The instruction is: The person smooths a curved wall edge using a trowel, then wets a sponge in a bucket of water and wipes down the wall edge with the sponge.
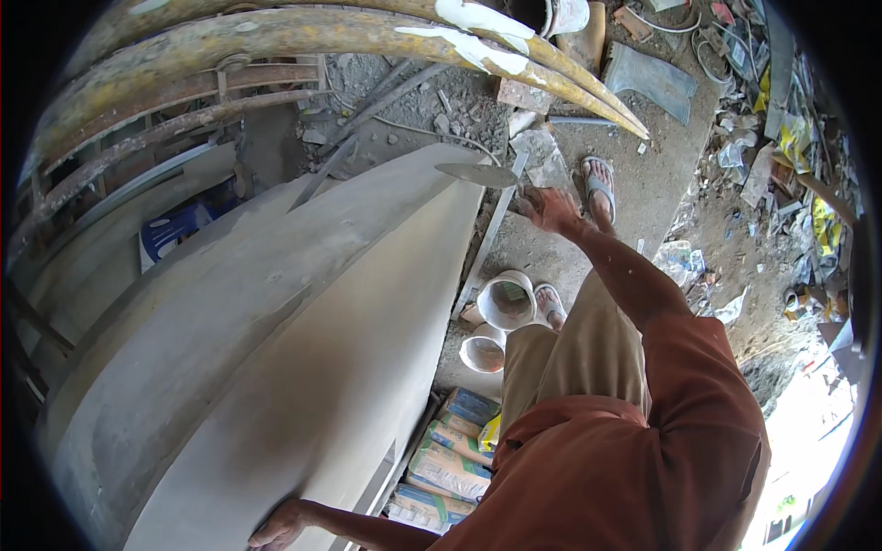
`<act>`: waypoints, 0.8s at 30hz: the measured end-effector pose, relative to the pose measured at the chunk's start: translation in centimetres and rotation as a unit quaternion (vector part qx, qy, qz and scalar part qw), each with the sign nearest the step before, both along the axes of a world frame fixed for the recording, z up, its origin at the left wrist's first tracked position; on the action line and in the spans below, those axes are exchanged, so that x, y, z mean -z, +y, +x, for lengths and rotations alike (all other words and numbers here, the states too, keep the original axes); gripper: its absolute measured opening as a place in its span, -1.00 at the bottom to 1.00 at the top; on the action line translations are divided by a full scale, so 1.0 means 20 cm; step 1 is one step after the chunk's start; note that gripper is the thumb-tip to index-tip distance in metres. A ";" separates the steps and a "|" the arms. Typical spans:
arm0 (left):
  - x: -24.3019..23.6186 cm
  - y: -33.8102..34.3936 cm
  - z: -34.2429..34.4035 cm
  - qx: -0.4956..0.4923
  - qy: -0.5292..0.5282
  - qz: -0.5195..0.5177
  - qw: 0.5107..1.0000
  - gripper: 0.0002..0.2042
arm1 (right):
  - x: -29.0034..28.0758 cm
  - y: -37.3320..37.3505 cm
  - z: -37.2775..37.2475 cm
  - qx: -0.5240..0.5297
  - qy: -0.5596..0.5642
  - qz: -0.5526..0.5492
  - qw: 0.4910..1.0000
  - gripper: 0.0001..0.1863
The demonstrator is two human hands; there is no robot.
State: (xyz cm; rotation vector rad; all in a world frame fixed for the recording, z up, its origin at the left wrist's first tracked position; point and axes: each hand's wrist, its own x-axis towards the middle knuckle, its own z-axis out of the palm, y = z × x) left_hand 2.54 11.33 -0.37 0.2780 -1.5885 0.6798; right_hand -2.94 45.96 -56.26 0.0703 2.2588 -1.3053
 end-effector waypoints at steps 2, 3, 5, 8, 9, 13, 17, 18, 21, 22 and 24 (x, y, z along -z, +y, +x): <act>-0.02 0.02 0.02 -0.005 0.002 0.008 1.000 -0.32 | -0.04 -0.03 0.00 0.006 0.019 -0.011 1.000 -0.58; -0.02 0.02 0.02 -0.005 0.011 0.015 1.000 -0.32 | -0.06 -0.03 0.00 0.018 0.035 -0.016 0.999 -0.59; -0.03 0.01 0.05 -0.006 -0.012 0.031 0.999 -0.33 | -0.11 -0.04 0.01 0.014 0.033 -0.001 0.999 -0.59; -0.03 0.00 0.05 0.004 -0.027 0.018 0.999 -0.32 | -0.21 -0.03 0.01 0.008 0.022 0.008 1.000 -0.59; -0.03 0.00 0.05 0.001 -0.025 0.018 1.000 -0.32 | -0.25 -0.03 0.01 0.009 0.011 0.002 1.000 -0.59; -0.02 0.00 0.05 -0.001 -0.023 0.028 0.999 -0.27 | -0.35 -0.04 0.00 0.004 0.015 0.022 1.000 -0.59; -0.01 0.01 0.04 -0.011 -0.027 0.039 0.999 -0.22 | -0.47 -0.04 -0.01 0.007 0.026 -0.005 1.000 -0.62; -0.01 0.01 0.04 -0.016 -0.025 0.039 0.999 -0.22 | -0.50 -0.04 -0.01 0.018 0.039 -0.009 0.999 -0.63; 0.00 0.03 0.04 -0.014 -0.022 0.043 0.999 -0.23 | -0.60 -0.04 -0.03 -0.001 0.011 -0.014 1.000 -0.65; 0.01 0.03 0.03 -0.012 -0.028 0.042 0.999 -0.23 | -0.62 -0.05 -0.02 -0.004 0.013 -0.013 1.000 -0.65; 0.01 0.03 0.04 -0.011 -0.034 0.040 0.999 -0.27 | -0.68 -0.06 -0.01 0.015 0.041 -0.008 0.999 -0.65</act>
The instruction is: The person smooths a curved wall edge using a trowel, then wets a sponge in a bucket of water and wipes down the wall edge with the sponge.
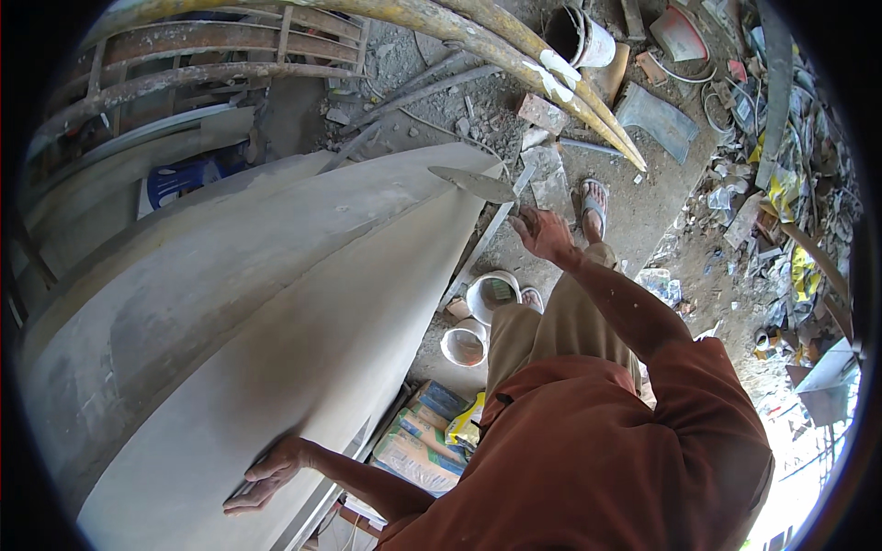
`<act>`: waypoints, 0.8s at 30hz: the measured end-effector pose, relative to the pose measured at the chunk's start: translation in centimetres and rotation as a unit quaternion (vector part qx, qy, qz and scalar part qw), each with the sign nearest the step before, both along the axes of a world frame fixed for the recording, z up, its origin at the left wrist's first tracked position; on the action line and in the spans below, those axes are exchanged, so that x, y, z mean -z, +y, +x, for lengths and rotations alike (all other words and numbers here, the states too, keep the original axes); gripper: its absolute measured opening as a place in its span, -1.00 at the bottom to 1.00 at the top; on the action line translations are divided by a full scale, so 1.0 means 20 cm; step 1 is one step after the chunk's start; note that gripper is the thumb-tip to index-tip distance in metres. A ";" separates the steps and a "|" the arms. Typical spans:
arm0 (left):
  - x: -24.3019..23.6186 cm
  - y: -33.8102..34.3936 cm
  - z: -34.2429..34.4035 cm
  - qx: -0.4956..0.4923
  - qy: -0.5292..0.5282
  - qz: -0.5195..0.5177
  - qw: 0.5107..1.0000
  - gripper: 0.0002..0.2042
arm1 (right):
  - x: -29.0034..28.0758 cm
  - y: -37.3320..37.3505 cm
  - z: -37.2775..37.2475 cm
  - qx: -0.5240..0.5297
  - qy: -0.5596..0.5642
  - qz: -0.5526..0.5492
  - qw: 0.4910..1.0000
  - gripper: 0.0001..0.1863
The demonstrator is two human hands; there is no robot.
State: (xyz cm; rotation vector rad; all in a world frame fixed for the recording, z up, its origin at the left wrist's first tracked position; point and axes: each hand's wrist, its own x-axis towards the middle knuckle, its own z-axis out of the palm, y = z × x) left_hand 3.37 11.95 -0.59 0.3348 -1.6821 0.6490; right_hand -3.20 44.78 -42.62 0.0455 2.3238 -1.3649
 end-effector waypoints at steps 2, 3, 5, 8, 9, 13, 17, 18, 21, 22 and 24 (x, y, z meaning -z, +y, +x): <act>0.00 0.00 -0.01 0.006 0.003 -0.007 1.000 -0.29 | -0.06 0.00 -0.01 -0.005 -0.005 -0.009 1.000 -0.64; 0.01 -0.01 0.00 0.014 0.003 -0.013 1.000 -0.30 | -0.10 0.00 -0.02 -0.007 -0.012 -0.016 1.000 -0.63; 0.01 -0.02 0.01 0.015 0.003 -0.015 1.000 -0.31 | -0.14 -0.01 -0.02 -0.013 -0.005 -0.019 1.000 -0.62; 0.01 -0.02 0.02 0.013 -0.001 -0.016 1.000 -0.32 | -0.24 -0.02 -0.03 -0.016 0.012 -0.021 1.000 -0.60; 0.01 -0.02 0.02 0.012 -0.003 -0.014 1.000 -0.33 | -0.27 -0.02 -0.04 -0.014 0.025 -0.021 0.999 -0.59; 0.01 -0.01 0.01 0.012 -0.003 -0.011 1.000 -0.35 | -0.35 -0.02 -0.04 -0.015 0.019 -0.032 0.999 -0.57; 0.02 -0.01 0.01 0.007 -0.011 -0.014 1.000 -0.36 | -0.39 -0.02 -0.05 -0.036 -0.014 -0.005 0.999 -0.59; 0.02 0.00 0.01 0.019 -0.010 -0.015 1.000 -0.37 | -0.41 -0.02 -0.05 -0.038 -0.013 -0.006 0.999 -0.59; 0.02 -0.01 0.02 0.019 -0.010 -0.018 1.000 -0.37 | -0.48 -0.02 -0.06 -0.041 -0.006 0.007 0.999 -0.61; 0.02 -0.01 0.02 0.018 -0.009 -0.017 1.000 -0.37 | -0.50 -0.03 -0.06 -0.042 -0.005 0.009 0.999 -0.61; 0.02 -0.01 0.02 0.019 -0.011 -0.021 1.000 -0.38 | -0.54 -0.03 -0.06 -0.029 -0.005 -0.007 1.000 -0.65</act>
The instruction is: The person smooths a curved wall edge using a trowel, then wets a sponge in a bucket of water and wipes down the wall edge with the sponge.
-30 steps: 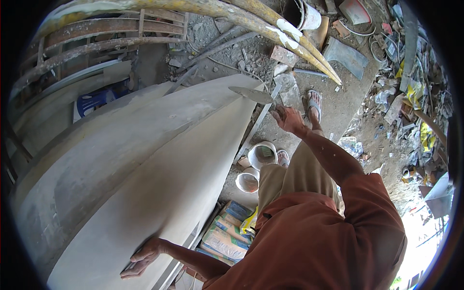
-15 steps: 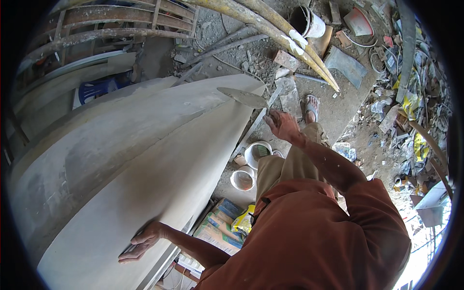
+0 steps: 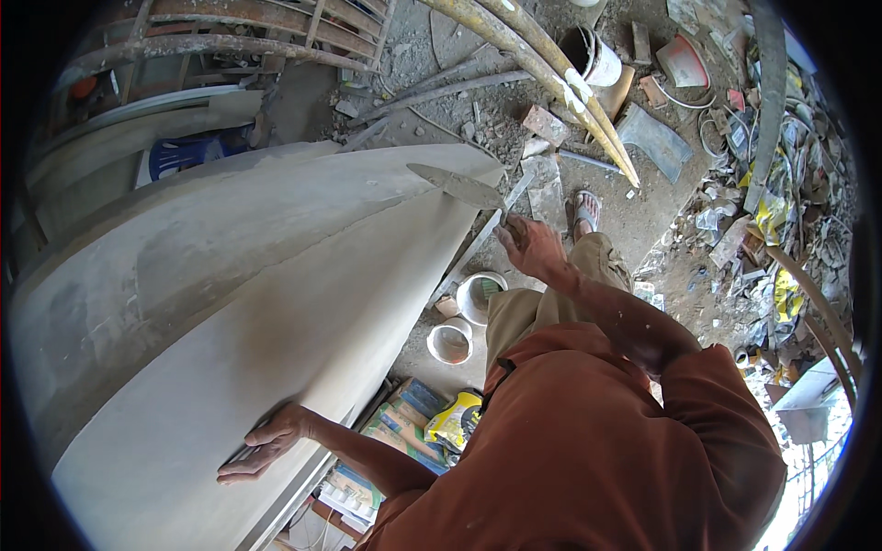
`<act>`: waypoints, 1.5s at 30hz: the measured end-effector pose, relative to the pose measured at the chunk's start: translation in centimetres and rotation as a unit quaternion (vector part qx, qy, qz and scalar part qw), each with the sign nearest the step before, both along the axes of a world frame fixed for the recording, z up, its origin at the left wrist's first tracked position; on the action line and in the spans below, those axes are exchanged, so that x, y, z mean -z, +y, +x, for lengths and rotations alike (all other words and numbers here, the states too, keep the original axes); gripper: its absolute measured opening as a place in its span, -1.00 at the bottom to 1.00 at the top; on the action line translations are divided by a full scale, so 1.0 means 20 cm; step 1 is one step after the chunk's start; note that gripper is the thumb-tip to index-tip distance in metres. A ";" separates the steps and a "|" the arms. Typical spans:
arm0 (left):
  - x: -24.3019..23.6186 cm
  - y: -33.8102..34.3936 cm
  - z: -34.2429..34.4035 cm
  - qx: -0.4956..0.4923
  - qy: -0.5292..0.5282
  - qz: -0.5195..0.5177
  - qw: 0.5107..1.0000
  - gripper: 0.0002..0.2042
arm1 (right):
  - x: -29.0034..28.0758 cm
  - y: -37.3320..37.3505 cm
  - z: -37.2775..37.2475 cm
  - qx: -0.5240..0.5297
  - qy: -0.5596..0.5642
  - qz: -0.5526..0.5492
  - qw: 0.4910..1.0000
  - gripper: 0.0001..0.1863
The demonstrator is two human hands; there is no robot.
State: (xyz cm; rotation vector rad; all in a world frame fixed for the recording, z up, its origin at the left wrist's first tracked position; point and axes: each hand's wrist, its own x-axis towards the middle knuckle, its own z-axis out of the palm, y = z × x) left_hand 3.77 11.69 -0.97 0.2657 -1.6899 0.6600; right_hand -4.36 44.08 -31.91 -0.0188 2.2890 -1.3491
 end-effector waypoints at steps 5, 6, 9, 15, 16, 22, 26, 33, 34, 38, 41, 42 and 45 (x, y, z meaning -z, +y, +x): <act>0.01 0.02 -0.01 -0.001 0.002 0.003 1.000 -0.38 | -0.12 -0.02 -0.02 -0.002 0.016 -0.010 1.000 -0.65; 0.01 0.02 -0.01 -0.001 -0.002 0.001 1.000 -0.37 | -0.16 -0.03 -0.03 -0.003 0.024 -0.011 1.000 -0.64; 0.00 0.04 -0.02 -0.001 -0.009 -0.012 1.000 -0.37 | -0.30 -0.04 -0.06 -0.011 0.015 -0.036 0.999 -0.65; 0.02 -0.01 0.02 -0.007 -0.010 -0.014 1.000 -0.38 | -0.41 -0.05 -0.14 0.043 -0.016 -0.048 0.998 -0.64; 0.02 0.00 0.02 -0.007 -0.011 -0.013 1.000 -0.38 | -0.35 -0.02 -0.14 0.044 -0.017 -0.047 0.998 -0.64; -0.01 0.01 0.02 0.003 -0.009 -0.012 1.000 -0.39 | 0.04 0.22 0.00 0.006 -0.009 -0.043 0.999 -0.62; 0.01 0.01 0.00 0.005 -0.003 0.001 1.000 -0.39 | 0.11 0.27 0.07 0.014 0.003 -0.035 0.999 -0.65; 0.01 0.00 0.00 0.006 0.004 0.003 1.000 -0.39 | 0.11 0.24 0.09 -0.025 -0.021 -0.046 0.998 -0.67; 0.00 0.01 0.01 0.005 0.005 0.000 1.000 -0.39 | 0.07 0.23 0.09 -0.027 -0.020 -0.049 0.998 -0.67; 0.00 0.02 0.00 0.005 0.004 0.003 1.000 -0.38 | -0.07 0.18 0.10 -0.024 0.004 -0.074 0.997 -0.69; 0.01 0.00 0.01 0.001 0.002 0.002 1.000 -0.38 | -0.21 0.16 0.07 -0.029 0.052 -0.101 0.993 -0.70; 0.01 0.00 0.01 -0.001 0.003 0.003 1.000 -0.37 | -0.25 0.15 0.06 -0.036 0.060 -0.112 0.991 -0.70; 0.00 0.02 0.00 -0.003 0.002 0.001 1.000 -0.37 | -0.30 0.11 0.07 -0.027 0.066 -0.138 0.988 -0.68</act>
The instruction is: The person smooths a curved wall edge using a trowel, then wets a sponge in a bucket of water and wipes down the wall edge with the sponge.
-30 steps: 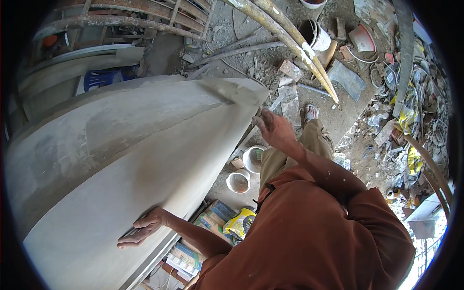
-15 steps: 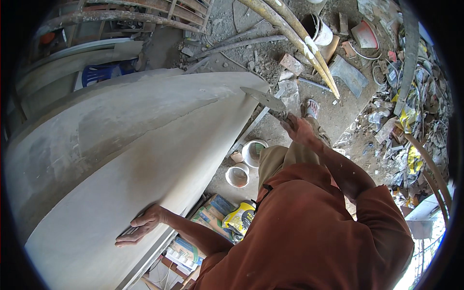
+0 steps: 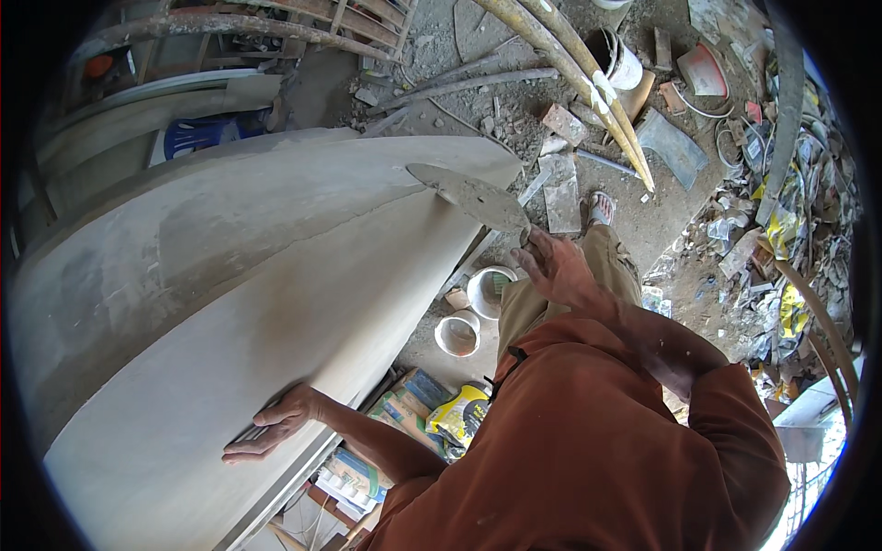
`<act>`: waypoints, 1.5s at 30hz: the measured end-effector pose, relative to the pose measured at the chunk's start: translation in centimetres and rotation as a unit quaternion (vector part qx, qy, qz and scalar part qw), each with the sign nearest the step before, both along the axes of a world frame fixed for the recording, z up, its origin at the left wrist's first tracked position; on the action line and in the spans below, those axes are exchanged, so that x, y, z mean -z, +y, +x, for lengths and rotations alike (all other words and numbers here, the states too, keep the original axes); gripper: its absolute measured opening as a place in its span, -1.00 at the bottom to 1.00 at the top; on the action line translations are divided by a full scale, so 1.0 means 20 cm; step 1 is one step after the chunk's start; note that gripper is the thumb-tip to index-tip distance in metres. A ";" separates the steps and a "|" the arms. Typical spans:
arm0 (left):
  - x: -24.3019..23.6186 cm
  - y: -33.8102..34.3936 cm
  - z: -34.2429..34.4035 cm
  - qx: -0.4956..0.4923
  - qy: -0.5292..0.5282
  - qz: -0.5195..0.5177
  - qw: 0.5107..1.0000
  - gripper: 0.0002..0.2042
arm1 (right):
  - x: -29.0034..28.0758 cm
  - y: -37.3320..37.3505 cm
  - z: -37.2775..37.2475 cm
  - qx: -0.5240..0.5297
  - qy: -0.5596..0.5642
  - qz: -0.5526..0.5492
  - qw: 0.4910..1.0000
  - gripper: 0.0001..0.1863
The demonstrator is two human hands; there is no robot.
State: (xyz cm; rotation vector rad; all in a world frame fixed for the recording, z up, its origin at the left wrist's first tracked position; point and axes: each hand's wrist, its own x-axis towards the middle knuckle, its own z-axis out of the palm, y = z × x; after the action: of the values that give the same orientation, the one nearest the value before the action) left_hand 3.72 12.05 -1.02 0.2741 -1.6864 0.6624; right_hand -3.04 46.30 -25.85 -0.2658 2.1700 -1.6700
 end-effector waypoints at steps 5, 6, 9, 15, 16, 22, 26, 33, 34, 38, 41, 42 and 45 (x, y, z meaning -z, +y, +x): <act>0.01 0.01 0.00 0.004 0.009 0.007 1.000 -0.36 | -0.20 -0.02 -0.04 -0.034 -0.050 0.023 0.998 -0.62; 0.00 0.02 -0.01 0.003 0.011 0.008 1.000 -0.36 | -0.23 -0.03 -0.05 -0.032 -0.041 0.017 0.999 -0.60; 0.01 0.03 -0.02 0.009 0.017 0.015 1.000 -0.36 | -0.33 -0.05 -0.09 -0.047 -0.038 0.001 0.998 -0.57; 0.01 -0.02 0.01 0.002 -0.002 0.001 1.000 -0.34 | -0.44 -0.16 -0.17 -0.012 0.056 -0.042 0.997 -0.57; 0.01 -0.01 0.02 0.001 -0.001 -0.001 1.000 -0.34 | -0.44 -0.16 -0.19 -0.013 0.057 -0.043 0.997 -0.57; 0.02 -0.01 0.01 -0.016 0.005 0.012 1.000 -0.36 | -0.27 0.01 -0.16 -0.024 -0.044 0.007 0.999 -0.67; 0.01 -0.01 0.01 -0.012 0.002 0.014 1.000 -0.37 | -0.09 0.14 -0.06 -0.032 -0.082 0.050 0.995 -0.71; 0.03 -0.02 0.02 0.002 0.007 0.024 1.000 -0.37 | -0.14 0.07 0.00 -0.043 0.026 -0.006 0.999 -0.71; 0.03 -0.02 0.02 0.000 0.010 0.021 1.000 -0.37 | -0.18 0.06 0.00 -0.045 0.029 -0.008 0.999 -0.71; 0.02 0.00 0.01 0.004 0.010 0.021 1.000 -0.36 | -0.42 0.02 -0.05 -0.082 0.057 -0.013 0.995 -0.56; 0.02 0.01 0.02 0.003 0.013 0.024 1.000 -0.35 | -0.57 -0.02 -0.09 -0.094 0.064 -0.028 0.993 -0.51; 0.02 0.01 0.01 0.002 0.013 0.033 0.999 -0.35 | -0.61 -0.03 -0.10 -0.102 0.053 -0.032 0.993 -0.49; 0.03 0.01 0.00 0.004 0.013 0.029 0.999 -0.36 | -0.71 -0.10 -0.12 -0.074 0.101 -0.071 0.990 -0.57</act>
State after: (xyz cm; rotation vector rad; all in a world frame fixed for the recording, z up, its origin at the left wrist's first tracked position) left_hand 3.76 12.22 -1.61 0.3155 -1.6823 0.6017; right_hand -5.41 44.36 -11.61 -0.6465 2.1139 -1.7813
